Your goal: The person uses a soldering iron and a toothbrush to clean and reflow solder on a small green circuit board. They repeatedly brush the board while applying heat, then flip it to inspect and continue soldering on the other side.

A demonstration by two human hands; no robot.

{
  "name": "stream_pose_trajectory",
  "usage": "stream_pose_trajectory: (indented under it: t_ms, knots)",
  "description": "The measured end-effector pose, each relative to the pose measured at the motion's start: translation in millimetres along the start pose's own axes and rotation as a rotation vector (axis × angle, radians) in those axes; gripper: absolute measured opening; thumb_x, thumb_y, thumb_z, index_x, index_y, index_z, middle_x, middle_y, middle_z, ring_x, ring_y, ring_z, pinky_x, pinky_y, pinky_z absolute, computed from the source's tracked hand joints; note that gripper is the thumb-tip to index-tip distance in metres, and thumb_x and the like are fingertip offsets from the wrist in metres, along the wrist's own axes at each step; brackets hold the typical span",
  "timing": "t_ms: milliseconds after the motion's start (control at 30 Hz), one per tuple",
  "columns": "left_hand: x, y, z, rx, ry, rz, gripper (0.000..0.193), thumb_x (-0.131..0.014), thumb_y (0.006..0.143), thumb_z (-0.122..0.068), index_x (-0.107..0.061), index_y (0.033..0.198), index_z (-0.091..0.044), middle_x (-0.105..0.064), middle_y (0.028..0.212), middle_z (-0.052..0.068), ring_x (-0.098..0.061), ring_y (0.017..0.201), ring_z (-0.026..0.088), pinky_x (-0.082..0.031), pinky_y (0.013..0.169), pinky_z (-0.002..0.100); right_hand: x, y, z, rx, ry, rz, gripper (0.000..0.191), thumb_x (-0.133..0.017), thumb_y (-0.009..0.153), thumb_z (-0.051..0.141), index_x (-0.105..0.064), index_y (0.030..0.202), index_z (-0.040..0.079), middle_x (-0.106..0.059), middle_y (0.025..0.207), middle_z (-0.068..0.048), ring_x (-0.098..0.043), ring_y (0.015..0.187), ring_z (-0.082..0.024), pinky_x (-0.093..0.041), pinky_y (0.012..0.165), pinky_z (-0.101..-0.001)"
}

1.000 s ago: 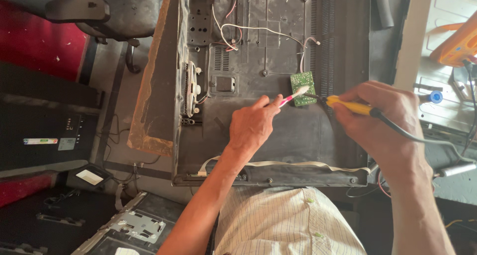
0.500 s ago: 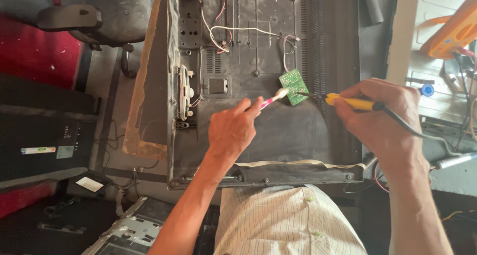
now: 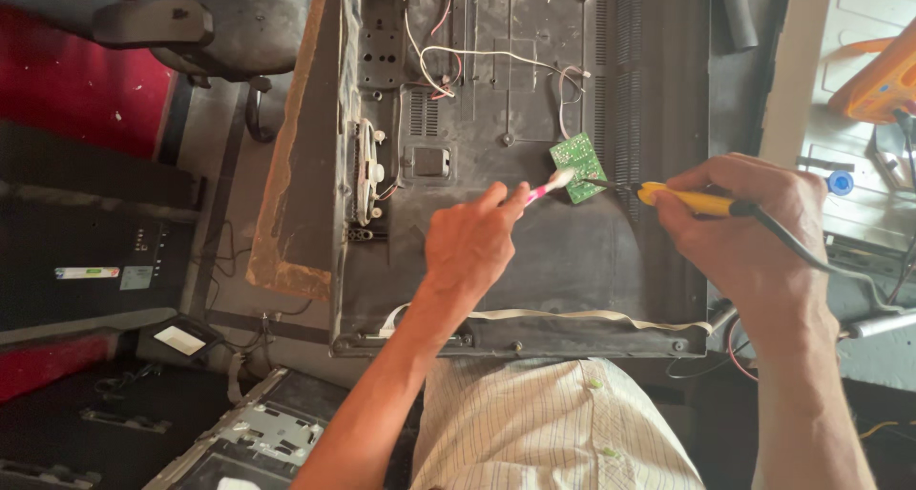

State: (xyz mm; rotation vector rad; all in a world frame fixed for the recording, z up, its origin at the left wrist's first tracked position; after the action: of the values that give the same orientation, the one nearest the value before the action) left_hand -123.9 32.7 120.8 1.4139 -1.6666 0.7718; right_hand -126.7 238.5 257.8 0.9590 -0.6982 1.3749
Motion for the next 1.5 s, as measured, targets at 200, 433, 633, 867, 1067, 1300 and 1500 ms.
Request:
stream_pose_trajectory:
  t_ms: [200, 433, 633, 867, 1067, 1300, 1500]
  knots:
    - [-2, 9, 6, 0.103, 0.016, -0.055, 0.034, -0.062, 0.095, -0.022, -0.07, 0.128, -0.024, -0.069, 0.098, 0.001, -0.072, 0.069, 0.029, -0.054, 0.058, 0.047, 9, -2, 0, 0.004, 0.044, -0.028, 0.017, -0.083, 0.086, 0.007, -0.078, 0.101, 0.002, -0.076, 0.092, -0.009, -0.071, 0.077, -0.016, -0.054, 0.071, -0.0286]
    - [-12, 26, -5, 0.112, -0.062, -0.131, 0.033, -0.063, 0.096, -0.022, -0.069, 0.129, -0.02, -0.069, 0.1, 0.001, -0.071, 0.071, 0.03, -0.054, 0.057, 0.046, 9, 0, 1, 0.052, 0.04, -0.053, 0.016, -0.083, 0.087, 0.006, -0.077, 0.101, 0.002, -0.076, 0.092, -0.01, -0.072, 0.079, -0.016, -0.054, 0.073, -0.0275]
    - [-24, 36, -7, 0.103, -0.046, -0.086, 0.035, -0.062, 0.096, -0.021, -0.068, 0.131, -0.02, -0.068, 0.097, 0.002, -0.071, 0.07, 0.031, -0.054, 0.057, 0.047, 7, 5, -2, 0.072, 0.034, -0.045, 0.018, -0.084, 0.086, 0.006, -0.077, 0.102, 0.002, -0.076, 0.094, -0.009, -0.073, 0.082, -0.016, -0.055, 0.075, -0.0275]
    - [-27, 38, -7, 0.093, -0.042, -0.083, 0.037, -0.062, 0.096, -0.019, -0.067, 0.133, -0.021, -0.068, 0.095, 0.001, -0.07, 0.069, 0.029, -0.054, 0.057, 0.046, 0, 11, -3, 0.063, 0.021, -0.023, 0.019, -0.085, 0.084, 0.007, -0.077, 0.101, 0.002, -0.076, 0.094, -0.009, -0.073, 0.08, -0.016, -0.055, 0.074, -0.0282]
    - [-29, 38, -6, 0.088, -0.04, -0.086, 0.038, -0.063, 0.095, -0.018, -0.068, 0.133, -0.021, -0.067, 0.093, 0.001, -0.07, 0.069, 0.029, -0.053, 0.057, 0.046, -1, 14, 0, 0.067, 0.041, -0.006, 0.018, -0.084, 0.084, 0.007, -0.077, 0.1, 0.003, -0.076, 0.095, -0.008, -0.073, 0.084, -0.015, -0.055, 0.077, -0.0276]
    - [-33, 39, -4, 0.103, -0.051, -0.054, 0.039, -0.062, 0.095, -0.017, -0.066, 0.134, -0.022, -0.068, 0.095, 0.001, -0.071, 0.072, 0.029, -0.054, 0.06, 0.047, -6, 18, 3, 0.06, 0.081, 0.076, 0.016, -0.082, 0.083, 0.007, -0.077, 0.099, 0.004, -0.076, 0.092, -0.005, -0.071, 0.08, -0.014, -0.054, 0.074, -0.0283]
    - [-36, 39, -1, 0.109, -0.06, -0.041, 0.039, -0.061, 0.096, -0.019, -0.065, 0.134, -0.022, -0.068, 0.096, 0.001, -0.071, 0.074, 0.03, -0.054, 0.061, 0.047, -10, 20, 7, 0.062, 0.093, 0.096, 0.015, -0.082, 0.084, 0.008, -0.077, 0.097, 0.004, -0.075, 0.092, -0.006, -0.071, 0.079, -0.015, -0.054, 0.072, -0.0285]
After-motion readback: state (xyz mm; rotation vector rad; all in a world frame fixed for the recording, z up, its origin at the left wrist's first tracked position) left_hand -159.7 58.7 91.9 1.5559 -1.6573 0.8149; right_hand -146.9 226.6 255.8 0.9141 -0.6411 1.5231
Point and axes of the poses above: each hand's wrist, its own y-axis towards the middle knuckle, its own x-axis out of the back of the hand, z = x × y, the point moved 10 cm from there along y, towards the middle knuckle
